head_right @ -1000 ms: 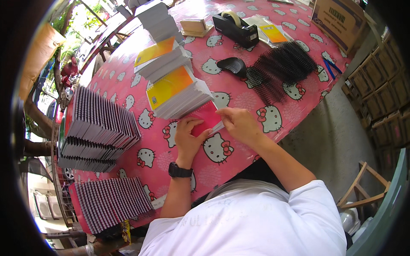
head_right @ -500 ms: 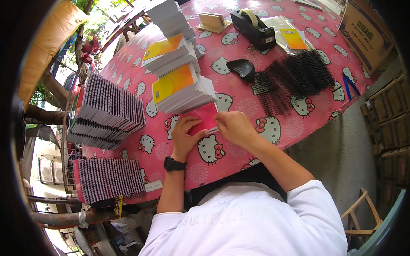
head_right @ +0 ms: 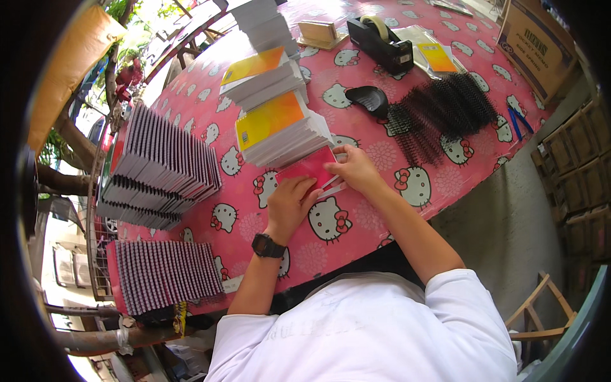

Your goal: The person attaches a plastic spiral binding to stacks of paper and covers to assemble notebooks, then taps the finished notebooks against the table to align the edges.

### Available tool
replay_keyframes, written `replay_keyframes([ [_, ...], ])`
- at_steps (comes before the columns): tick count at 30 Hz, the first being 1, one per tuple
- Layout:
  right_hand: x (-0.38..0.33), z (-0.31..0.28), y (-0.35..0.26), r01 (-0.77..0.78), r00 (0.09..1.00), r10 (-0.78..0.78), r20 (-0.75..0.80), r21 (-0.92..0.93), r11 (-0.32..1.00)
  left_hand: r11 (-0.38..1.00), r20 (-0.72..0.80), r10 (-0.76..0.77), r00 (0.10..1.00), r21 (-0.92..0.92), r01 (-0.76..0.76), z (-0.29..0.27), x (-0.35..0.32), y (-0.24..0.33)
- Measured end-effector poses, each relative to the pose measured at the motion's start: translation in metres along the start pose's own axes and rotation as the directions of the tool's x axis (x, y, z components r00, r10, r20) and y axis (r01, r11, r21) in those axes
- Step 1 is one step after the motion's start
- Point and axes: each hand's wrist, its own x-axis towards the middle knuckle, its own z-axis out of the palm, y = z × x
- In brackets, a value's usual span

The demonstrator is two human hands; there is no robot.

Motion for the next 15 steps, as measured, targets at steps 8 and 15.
replay_keyframes([
  [8,-0.049,0.002,0.016,0.341,0.925,-0.354,0.142,0.107,0.934,0.973,-0.331,-0.101,0.938,0.166,0.164,-0.047,-0.009,0.046],
  [15,-0.060,-0.039,-0.024,0.538,0.842,-0.502,0.198,-0.380,0.752,0.999,-0.170,-0.032,0.985,-0.045,0.024,-0.055,-0.027,0.058],
])
